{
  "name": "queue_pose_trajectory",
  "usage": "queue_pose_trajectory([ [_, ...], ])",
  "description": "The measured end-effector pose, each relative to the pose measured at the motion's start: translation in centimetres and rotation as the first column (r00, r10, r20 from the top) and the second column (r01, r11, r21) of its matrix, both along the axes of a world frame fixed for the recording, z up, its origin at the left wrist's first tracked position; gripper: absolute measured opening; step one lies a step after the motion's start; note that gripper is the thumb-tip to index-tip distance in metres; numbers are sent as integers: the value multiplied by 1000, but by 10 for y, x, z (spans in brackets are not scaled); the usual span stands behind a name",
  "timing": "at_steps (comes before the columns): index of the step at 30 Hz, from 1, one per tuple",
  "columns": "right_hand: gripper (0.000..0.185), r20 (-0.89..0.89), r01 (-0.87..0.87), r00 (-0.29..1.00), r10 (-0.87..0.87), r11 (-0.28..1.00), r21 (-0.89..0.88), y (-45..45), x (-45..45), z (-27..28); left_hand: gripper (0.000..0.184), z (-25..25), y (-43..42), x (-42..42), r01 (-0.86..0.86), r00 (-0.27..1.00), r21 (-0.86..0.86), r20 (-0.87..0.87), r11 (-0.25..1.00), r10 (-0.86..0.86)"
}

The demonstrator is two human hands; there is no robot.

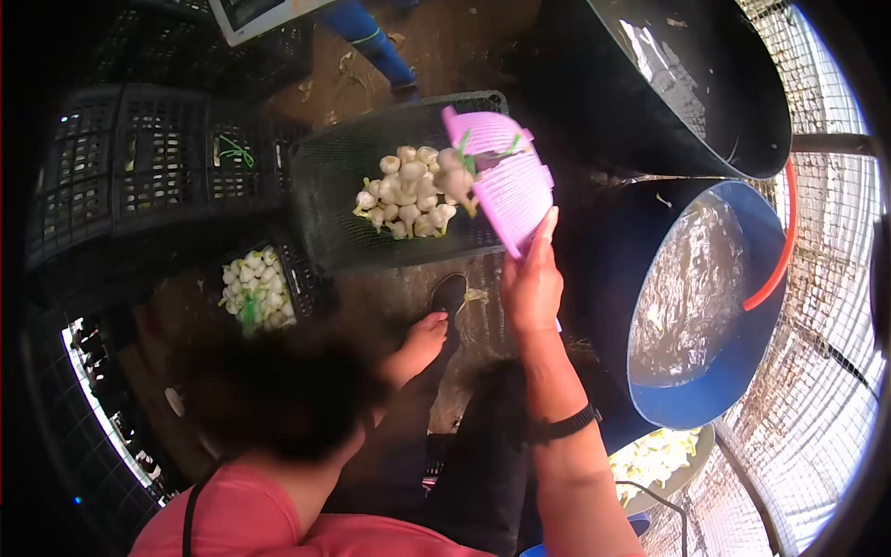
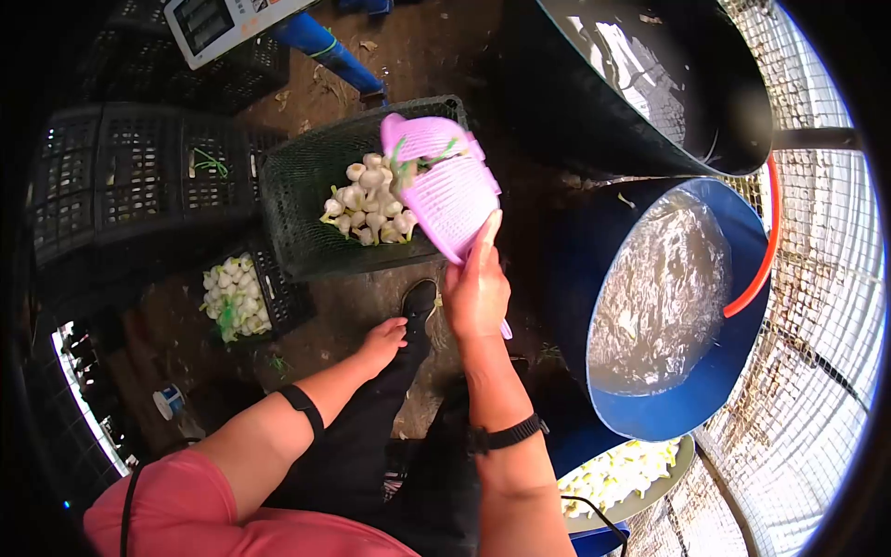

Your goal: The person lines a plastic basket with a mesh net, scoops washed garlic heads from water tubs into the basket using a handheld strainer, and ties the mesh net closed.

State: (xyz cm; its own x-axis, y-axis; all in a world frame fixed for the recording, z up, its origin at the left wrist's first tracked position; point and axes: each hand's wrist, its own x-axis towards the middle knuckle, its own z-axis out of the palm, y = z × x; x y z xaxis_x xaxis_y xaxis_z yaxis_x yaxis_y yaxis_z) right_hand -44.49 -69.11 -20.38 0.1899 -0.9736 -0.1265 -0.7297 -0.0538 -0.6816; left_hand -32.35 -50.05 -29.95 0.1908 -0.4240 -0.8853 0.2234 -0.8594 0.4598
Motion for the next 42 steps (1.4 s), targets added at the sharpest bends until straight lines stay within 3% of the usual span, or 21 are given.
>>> queue_pose_trajectory([
  [2,79,69,105,991,-116,984,146,-8,1,-2,35,0,-11,-2,7,1000,-12,14,1000,-7],
  [3,77,220,138,963,-155,986,89,-9,-6,-9,35,1,-16,-3,21,1000,-29,20,999,-20],
  [4,64,339,191,901,-270,949,250,-9,-14,-9,35,4,-21,-3,26,1000,-30,16,999,-26],
  [6,42,627,86,603,-493,821,564,-7,-42,3,36,7,-35,-8,16,1000,-68,15,998,-15],
  [8,18,641,52,401,-654,715,697,-6,-70,31,36,16,-55,-17,46,998,-81,38,996,-43],
  [11,19,674,137,311,-670,734,665,6,-132,69,36,28,-98,-40,28,1000,-213,4,977,-28],
  [14,28,448,511,601,-662,749,421,41,-223,95,37,48,-157,-80,42,999,-334,-12,942,-49],
  [16,37,344,719,614,-710,683,128,74,-280,107,40,64,-198,-111,175,985,-451,83,875,-154],
  [17,50,249,732,675,-694,673,-108,89,-305,108,42,64,-216,-128,223,974,-528,163,819,-160],
  [18,62,1,678,710,-704,682,-275,93,-306,133,45,64,-234,-146,276,956,-597,249,754,-153],
  [20,69,-107,738,607,-787,609,-290,128,-338,122,50,71,-267,-183,392,880,-556,460,733,-121],
  [21,70,-88,681,659,-747,643,-350,151,-360,96,52,81,-279,-201,433,841,-524,528,733,-119],
  [22,70,-610,308,629,-482,875,-373,158,-373,98,53,83,-288,-218,473,798,-493,592,731,-117],
  [24,75,-765,308,641,-61,934,183,175,-389,95,48,74,-300,-243,530,732,-444,669,722,-126],
  [26,75,-638,231,759,-130,970,77,168,-416,90,42,67,-302,-251,502,725,-403,678,765,-119],
  [28,75,-540,396,785,-303,916,62,148,-434,90,35,63,-297,-246,445,795,-501,603,742,-70],
  [30,75,-344,576,768,-541,817,0,112,-441,83,35,65,-298,-249,486,741,-445,666,752,-85],
  [32,74,-334,588,783,-525,800,119,71,-455,70,35,70,-300,-250,493,723,-416,684,764,-94],
  [34,72,-598,484,757,-264,842,240,35,-467,39,35,69,-301,-250,504,704,-387,702,772,-107],
  [36,73,-720,485,693,-39,765,424,5,-455,9,35,65,-301,-247,464,751,-410,653,785,-103],
  [42,77,-675,534,737,29,588,608,6,-438,-101,35,67,-302,-248,504,699,-374,706,778,-114],
])
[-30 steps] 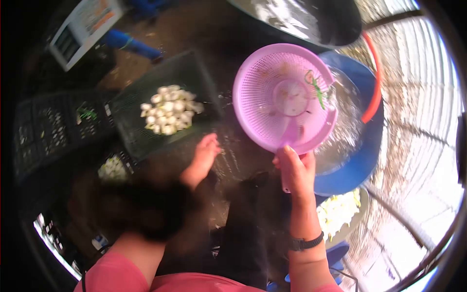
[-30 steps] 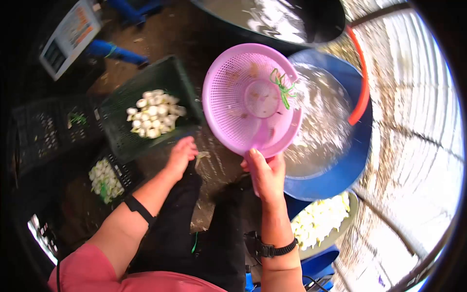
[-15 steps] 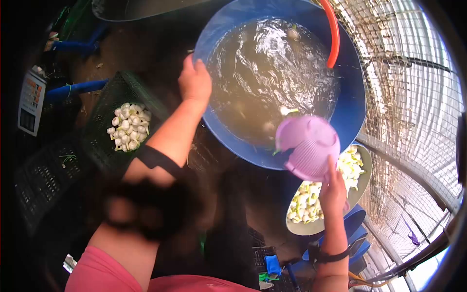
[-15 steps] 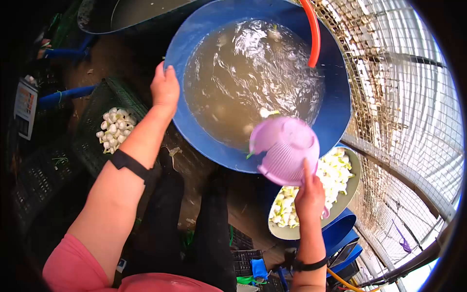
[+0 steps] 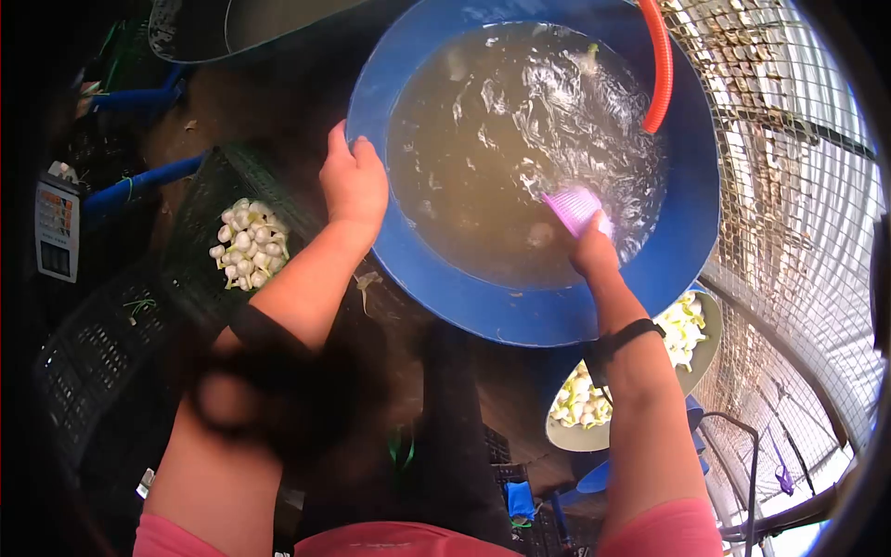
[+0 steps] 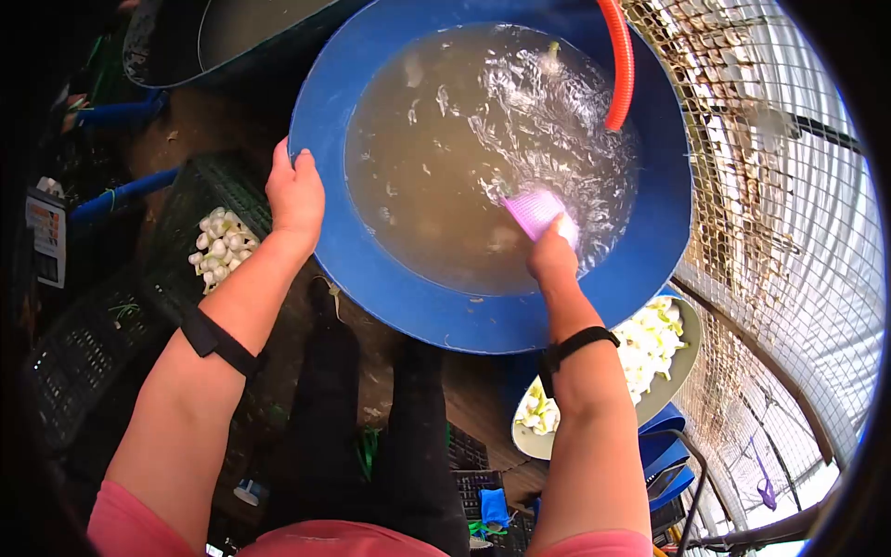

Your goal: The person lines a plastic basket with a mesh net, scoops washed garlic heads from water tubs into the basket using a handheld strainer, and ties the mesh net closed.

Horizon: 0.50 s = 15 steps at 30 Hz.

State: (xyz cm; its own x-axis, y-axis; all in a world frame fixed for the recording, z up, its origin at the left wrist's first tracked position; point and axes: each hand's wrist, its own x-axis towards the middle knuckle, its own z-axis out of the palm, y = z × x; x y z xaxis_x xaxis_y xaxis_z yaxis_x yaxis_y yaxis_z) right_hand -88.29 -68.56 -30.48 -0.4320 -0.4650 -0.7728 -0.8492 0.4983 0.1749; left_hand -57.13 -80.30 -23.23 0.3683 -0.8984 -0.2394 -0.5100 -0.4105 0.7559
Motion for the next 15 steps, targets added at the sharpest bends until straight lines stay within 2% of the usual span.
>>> queue_pose_trajectory([
  [1,82,38,54,998,-53,998,-35,2,2,-11,35,0,0,0,8,1000,-15,-22,1000,-8],
  [5,77,91,72,993,-76,996,47,0,0,-56,35,1,1,-3,5,999,-31,-41,1000,-7],
  [7,62,92,-36,995,43,997,-75,2,1,-82,35,3,2,-3,2,1000,-10,-31,1000,-2],
  [8,62,93,-38,995,45,997,-74,-2,1,-89,35,2,1,-3,2,1000,-3,-25,1000,-2],
  [10,43,270,-208,945,187,977,52,-9,4,-98,35,-1,1,-4,4,1000,-14,-28,1000,-4],
  [11,43,273,-214,943,192,975,55,-13,8,-101,35,-2,2,-3,6,1000,-23,-29,1000,-6],
  [13,31,372,-630,741,558,770,100,-18,15,-109,35,-1,1,-2,4,999,-9,-53,1000,-5],
  [14,31,375,-631,741,558,769,103,-21,17,-114,36,1,1,-2,6,997,5,-78,1000,-5],
  [15,28,452,-613,737,503,779,133,-25,20,-120,36,1,1,-3,5,997,9,-78,1000,-4],
])
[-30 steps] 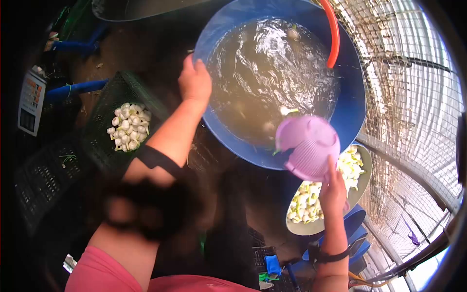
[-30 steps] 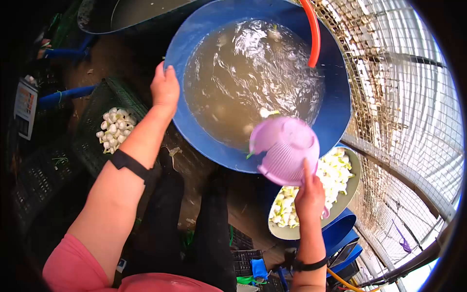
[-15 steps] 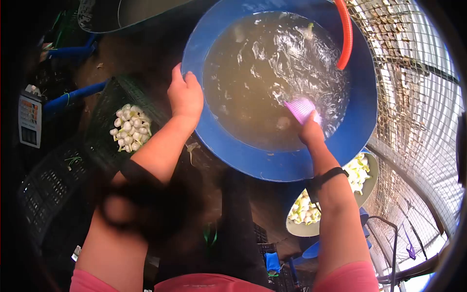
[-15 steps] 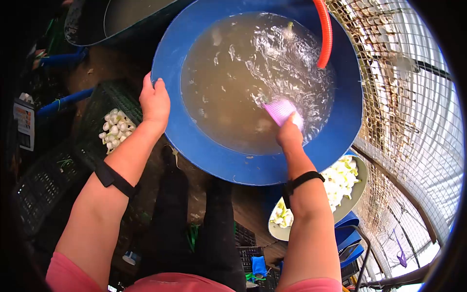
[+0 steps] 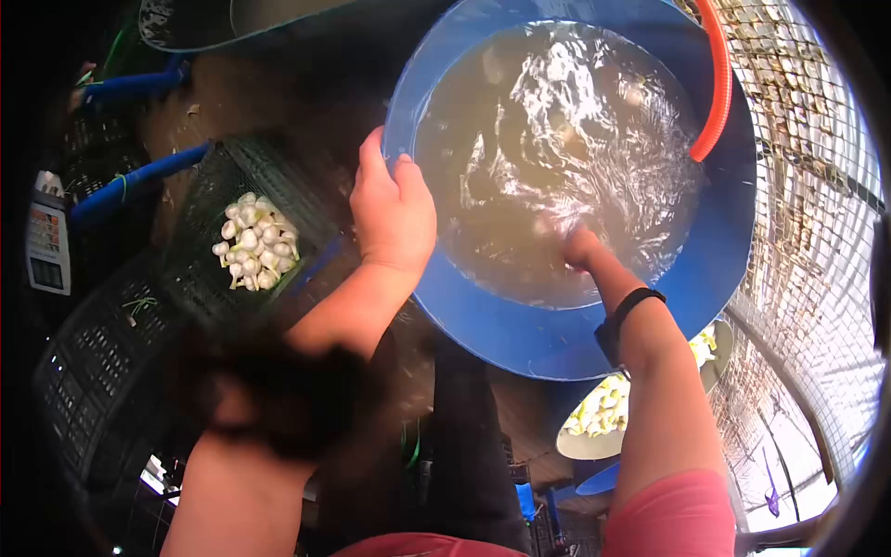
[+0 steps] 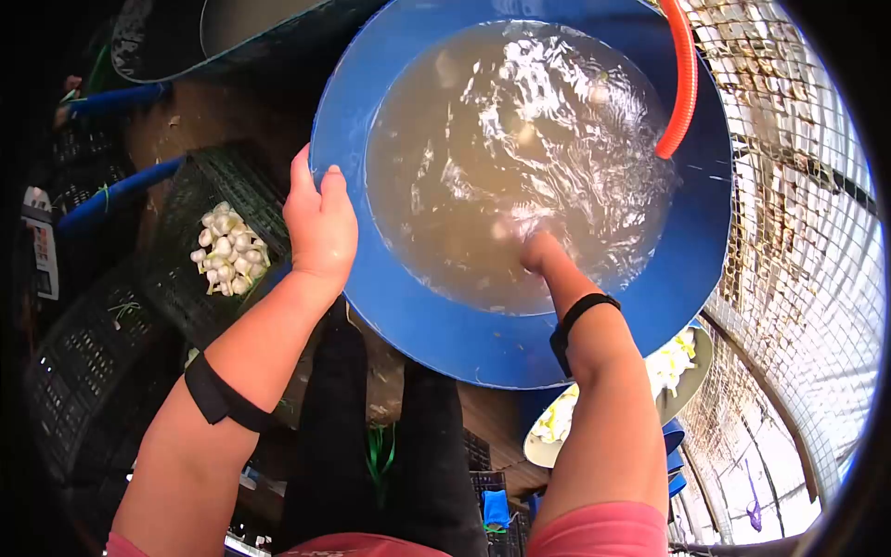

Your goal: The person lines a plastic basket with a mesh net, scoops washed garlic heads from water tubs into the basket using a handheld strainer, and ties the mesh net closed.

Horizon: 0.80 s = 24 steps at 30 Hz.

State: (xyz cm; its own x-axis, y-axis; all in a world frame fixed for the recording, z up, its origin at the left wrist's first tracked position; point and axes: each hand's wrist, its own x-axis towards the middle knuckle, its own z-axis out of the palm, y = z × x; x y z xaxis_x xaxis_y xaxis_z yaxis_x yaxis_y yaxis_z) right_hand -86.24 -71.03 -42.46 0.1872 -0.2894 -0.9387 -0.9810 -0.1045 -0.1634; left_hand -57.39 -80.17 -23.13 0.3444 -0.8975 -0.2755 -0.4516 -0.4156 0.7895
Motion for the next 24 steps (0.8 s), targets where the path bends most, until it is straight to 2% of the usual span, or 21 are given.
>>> queue_pose_trajectory([
  [1,26,52,24,998,-28,997,79,-2,4,-6,36,0,0,0,3,1000,-14,-7,1000,-3],
  [2,26,57,23,998,-27,996,82,-11,16,7,36,0,0,1,10,1000,-29,-11,1000,-10],
  [4,26,-43,355,935,-352,927,122,-30,40,31,35,-1,0,1,8,1000,-38,2,999,-8],
  [8,27,72,372,921,-382,920,124,-42,64,31,35,1,-1,0,13,1000,-27,29,1000,-12],
  [10,27,158,523,823,-546,836,169,-48,72,44,35,-2,-1,1,9,1000,-32,30,999,-8],
  [14,34,261,503,811,-524,852,146,-58,71,57,35,-5,0,4,27,999,-53,38,998,-25],
  [15,39,286,523,781,-555,832,188,-60,68,62,35,-4,1,4,29,999,-55,40,998,-26],
  [17,45,316,543,746,-586,810,222,-65,63,81,36,0,-1,3,15,999,49,31,999,-17],
  [19,48,347,636,629,-696,717,286,-69,57,104,35,-2,-1,1,19,999,-17,35,1000,-19],
  [20,48,353,638,626,-696,717,282,-72,54,112,34,-3,0,2,15,999,-67,40,998,-12],
  [22,51,431,614,544,-720,692,380,-72,46,124,34,-4,1,2,16,999,-52,34,999,-14],
  [24,51,435,614,525,-732,679,403,-68,40,137,34,-4,0,2,17,999,-44,29,999,-16],
])
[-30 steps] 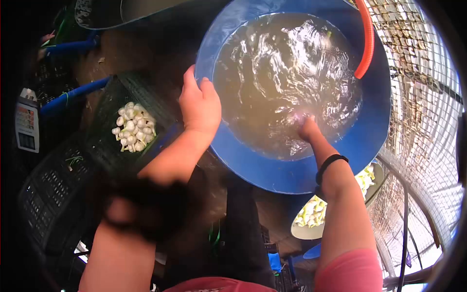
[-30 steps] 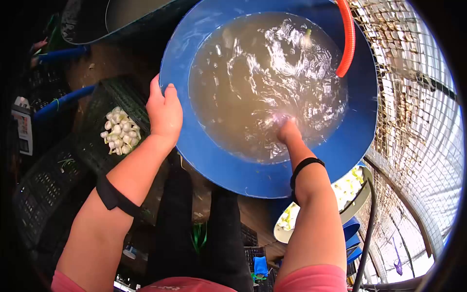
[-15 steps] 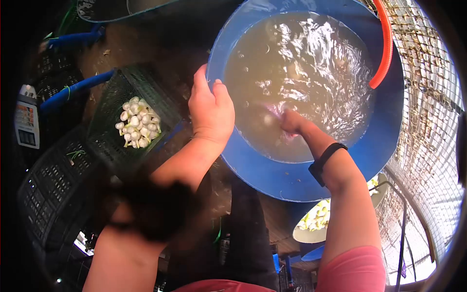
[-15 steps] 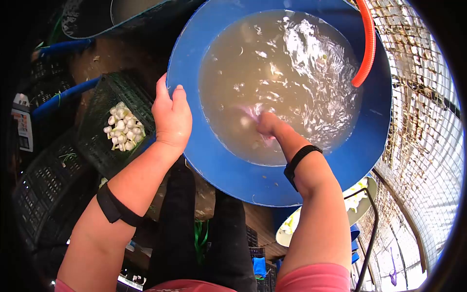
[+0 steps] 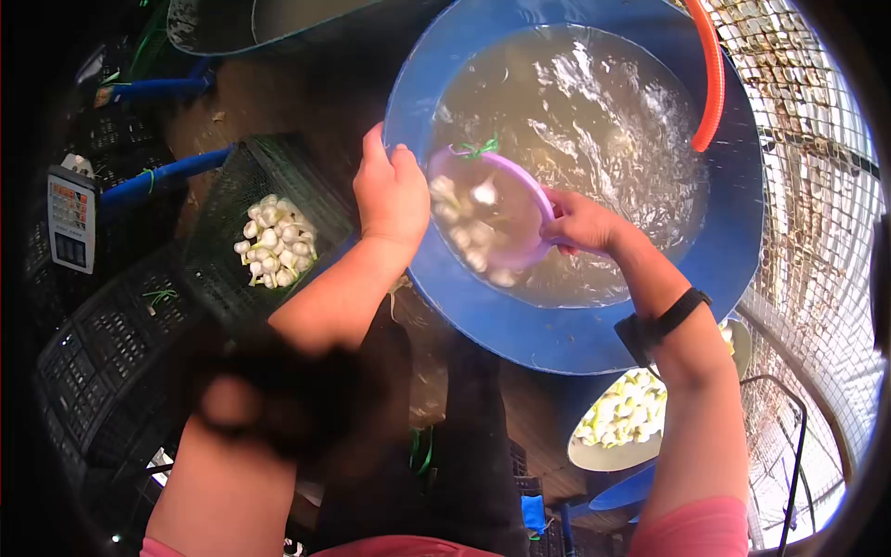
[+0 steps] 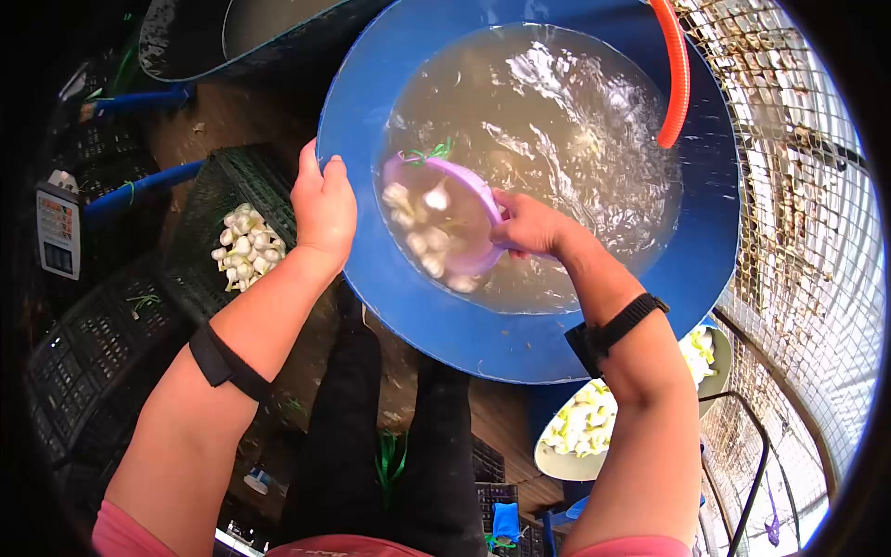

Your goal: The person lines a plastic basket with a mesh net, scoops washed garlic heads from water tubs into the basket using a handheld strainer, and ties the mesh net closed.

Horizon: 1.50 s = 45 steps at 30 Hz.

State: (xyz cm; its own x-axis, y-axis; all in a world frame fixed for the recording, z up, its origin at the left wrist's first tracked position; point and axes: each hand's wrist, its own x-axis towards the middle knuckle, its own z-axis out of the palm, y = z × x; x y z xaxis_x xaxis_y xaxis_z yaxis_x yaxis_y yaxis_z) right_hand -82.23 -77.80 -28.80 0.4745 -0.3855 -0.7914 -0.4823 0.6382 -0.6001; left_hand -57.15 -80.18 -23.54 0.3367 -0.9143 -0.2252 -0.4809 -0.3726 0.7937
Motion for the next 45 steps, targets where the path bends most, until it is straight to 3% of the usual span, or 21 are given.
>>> queue_pose_trajectory([
  [5,58,-32,53,998,-53,998,12,31,-2,-21,34,-6,1,2,4,1000,-27,9,1000,-4],
  [7,67,-80,63,993,-83,974,-218,47,11,-29,34,-4,0,1,-8,1000,2,2,1000,8],
  [11,75,-89,109,989,-122,984,-139,57,11,-7,35,7,-1,-5,-36,998,74,-45,997,39],
  [17,56,77,240,969,-237,970,-42,54,-8,50,35,2,-1,0,-27,999,56,-40,998,29],
  [19,47,96,402,905,-415,906,131,54,-13,64,35,2,0,-1,-33,997,46,-62,998,36],
  [20,39,96,454,877,-470,878,151,57,-12,69,35,1,-1,0,-38,996,45,-75,998,41],
  [25,37,112,609,762,-637,765,207,92,-8,74,37,0,0,0,-46,992,21,-118,999,48],
  [27,34,68,747,614,-786,607,273,108,-7,78,37,-5,-1,1,-44,993,2,-105,999,44],
  [29,29,65,770,593,-803,589,248,125,-3,82,36,-4,0,1,-71,985,6,-156,997,71],
  [31,24,59,869,455,-889,457,191,139,9,89,35,-3,1,5,-84,958,-30,-279,996,72],
  [33,21,37,925,375,-926,376,49,148,25,107,35,0,7,10,-143,860,-81,-503,986,83],
  [35,22,60,927,375,-925,372,-52,154,38,131,40,-22,21,27,-143,876,-179,-481,974,40],
  [37,33,139,936,346,-928,332,-114,151,67,162,41,-43,64,44,-198,792,-96,-602,976,101],
  [39,57,223,912,409,-885,391,-122,150,85,179,48,-51,122,83,21,767,44,-641,999,13],
  [41,58,256,906,419,-871,384,-178,142,123,194,43,-58,186,118,52,696,281,-699,958,167],
  [43,46,277,868,495,-824,456,-195,131,170,207,40,-58,243,158,36,670,434,-679,900,300],
  [45,14,171,761,642,-748,593,-264,119,209,199,40,-56,286,196,59,757,600,-548,798,356],
])
